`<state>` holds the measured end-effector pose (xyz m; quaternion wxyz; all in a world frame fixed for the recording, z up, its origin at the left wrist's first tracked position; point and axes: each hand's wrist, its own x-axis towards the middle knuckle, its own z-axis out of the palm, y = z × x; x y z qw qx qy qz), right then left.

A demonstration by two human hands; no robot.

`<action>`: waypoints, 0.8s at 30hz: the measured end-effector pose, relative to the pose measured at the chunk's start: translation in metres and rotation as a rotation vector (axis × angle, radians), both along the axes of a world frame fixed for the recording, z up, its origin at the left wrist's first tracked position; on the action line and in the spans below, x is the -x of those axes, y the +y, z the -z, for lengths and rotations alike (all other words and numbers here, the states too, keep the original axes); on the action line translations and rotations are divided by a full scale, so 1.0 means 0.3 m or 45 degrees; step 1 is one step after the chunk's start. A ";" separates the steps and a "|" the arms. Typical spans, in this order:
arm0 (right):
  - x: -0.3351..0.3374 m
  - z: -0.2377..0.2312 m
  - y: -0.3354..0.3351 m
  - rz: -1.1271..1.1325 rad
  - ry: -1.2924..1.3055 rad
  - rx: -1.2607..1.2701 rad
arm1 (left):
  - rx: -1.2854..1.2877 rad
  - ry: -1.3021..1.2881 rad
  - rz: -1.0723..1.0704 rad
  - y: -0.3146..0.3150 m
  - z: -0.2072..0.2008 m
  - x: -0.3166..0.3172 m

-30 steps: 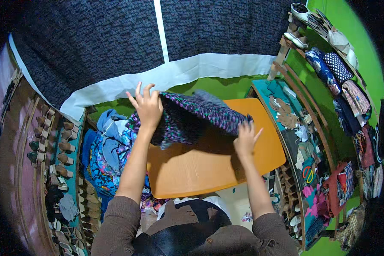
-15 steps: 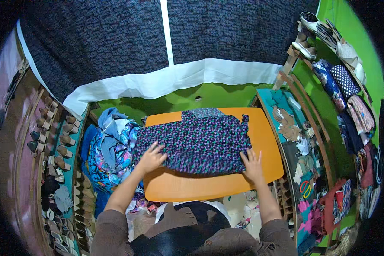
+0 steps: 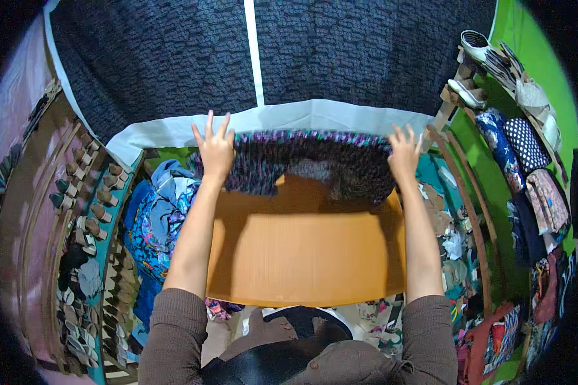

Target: Folding various pieces of printed fabric on a table and storing them on a shelf.

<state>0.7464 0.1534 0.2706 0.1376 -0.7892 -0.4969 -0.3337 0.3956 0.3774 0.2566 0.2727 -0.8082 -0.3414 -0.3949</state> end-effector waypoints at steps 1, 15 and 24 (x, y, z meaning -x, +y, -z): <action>-0.018 -0.050 -0.006 0.028 -0.047 -0.055 | -0.076 -0.063 -0.009 -0.010 -0.048 -0.019; 0.173 0.499 -0.515 -0.559 -0.052 0.413 | 0.196 0.354 -0.104 -0.518 0.576 0.354; 0.371 0.814 -0.727 -0.315 0.359 0.692 | 0.543 0.554 -0.143 -0.691 0.791 0.545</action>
